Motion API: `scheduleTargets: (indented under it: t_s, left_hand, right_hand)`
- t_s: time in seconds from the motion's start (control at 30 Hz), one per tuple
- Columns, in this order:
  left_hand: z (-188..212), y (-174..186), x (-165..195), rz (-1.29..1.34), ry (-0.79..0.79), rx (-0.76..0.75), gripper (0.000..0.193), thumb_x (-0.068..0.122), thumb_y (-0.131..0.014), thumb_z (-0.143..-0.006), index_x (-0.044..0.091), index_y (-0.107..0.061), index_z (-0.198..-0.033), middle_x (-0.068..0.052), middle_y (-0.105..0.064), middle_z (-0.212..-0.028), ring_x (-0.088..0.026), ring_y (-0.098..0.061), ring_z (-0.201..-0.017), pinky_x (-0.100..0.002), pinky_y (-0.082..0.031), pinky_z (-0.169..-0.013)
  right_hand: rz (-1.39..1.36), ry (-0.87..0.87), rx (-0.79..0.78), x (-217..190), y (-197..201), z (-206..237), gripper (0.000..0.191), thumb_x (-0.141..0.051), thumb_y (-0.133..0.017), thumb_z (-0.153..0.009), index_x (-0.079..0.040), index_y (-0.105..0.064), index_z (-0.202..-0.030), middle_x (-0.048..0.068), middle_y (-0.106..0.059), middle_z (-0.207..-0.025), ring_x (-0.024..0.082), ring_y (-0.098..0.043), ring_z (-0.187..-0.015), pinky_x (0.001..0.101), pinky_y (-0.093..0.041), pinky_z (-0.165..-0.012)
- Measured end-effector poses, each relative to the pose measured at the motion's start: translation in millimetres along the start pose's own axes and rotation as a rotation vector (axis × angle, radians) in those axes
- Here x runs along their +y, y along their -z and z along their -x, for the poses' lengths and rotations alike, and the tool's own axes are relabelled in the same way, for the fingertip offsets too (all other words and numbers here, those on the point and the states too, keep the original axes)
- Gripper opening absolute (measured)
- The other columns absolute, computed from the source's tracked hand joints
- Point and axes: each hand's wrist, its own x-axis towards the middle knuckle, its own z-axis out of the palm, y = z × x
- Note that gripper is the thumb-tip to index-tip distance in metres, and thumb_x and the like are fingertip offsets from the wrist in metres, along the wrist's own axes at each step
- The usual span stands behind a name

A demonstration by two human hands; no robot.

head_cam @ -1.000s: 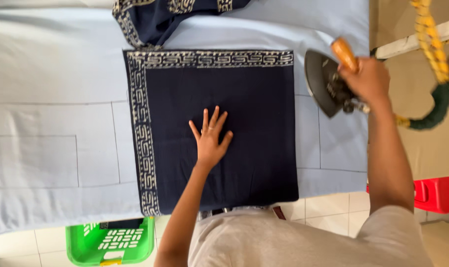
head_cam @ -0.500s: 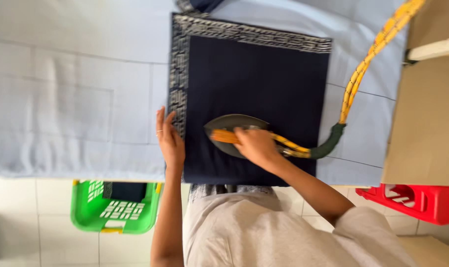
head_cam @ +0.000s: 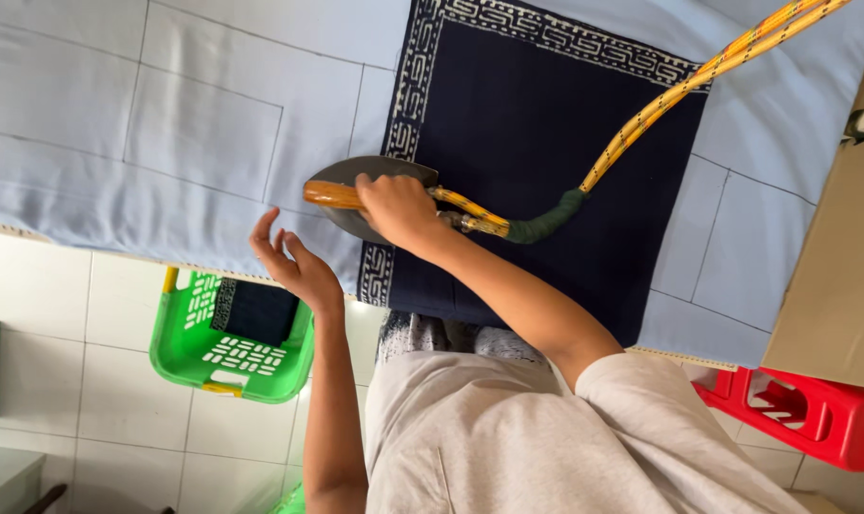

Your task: The person irons a large dark blue patterned fabric on a padded ironing table using a heavy iron with a wooden handle, smoothing the cloth with one hand while moving the iron across sections. They reposition and flip the fabric, iron the reverse side, then fold the finished cloth and set it on the table.

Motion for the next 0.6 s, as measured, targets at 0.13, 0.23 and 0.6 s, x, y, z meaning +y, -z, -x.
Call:
scheduleTargets:
  t_s: [0.13, 0.23, 0.6]
  left_hand:
    - [22.2, -4.6, 14.7, -0.085, -0.125, 0.022, 0.033, -0.012, -0.046, -0.100, 0.001, -0.057, -0.128, -0.012, -0.060, -0.132, -0.029, -0.055, -0.128, -0.044, -0.044, -0.114]
    - [54.7, -29.4, 15.9, -0.217, -0.184, -0.091, 0.034, -0.009, -0.048, -0.099, 0.003, -0.058, -0.129, -0.013, -0.059, -0.136, -0.034, -0.050, -0.140, -0.048, -0.039, -0.119]
    - [149.2, -98.0, -21.1, -0.866, -0.376, -0.654, 0.063, 0.045, -0.040, -0.111, 0.014, -0.032, -0.165, -0.011, -0.018, -0.173, -0.032, -0.013, -0.159, -0.057, -0.003, -0.127]
  right_hand:
    - [-0.011, -0.031, -0.027, 22.5, 7.6, 56.2, 0.025, -0.018, -0.076, -0.086, 0.001, -0.062, -0.097, 0.019, -0.071, -0.073, 0.037, -0.073, -0.066, 0.0469, -0.057, -0.055]
    - [0.050, -0.117, -0.026, 53.3, 17.2, 126.3, 0.032, -0.018, -0.076, -0.086, 0.003, -0.064, -0.107, 0.019, -0.071, -0.073, 0.035, -0.074, -0.066, 0.0455, -0.058, -0.055]
    - [0.260, -0.693, 0.088, 213.3, 68.2, 377.7, 0.035, -0.029, -0.079, -0.089, -0.001, -0.069, -0.106, 0.019, -0.070, -0.073, 0.038, -0.071, -0.068, 0.0492, -0.057, -0.062]
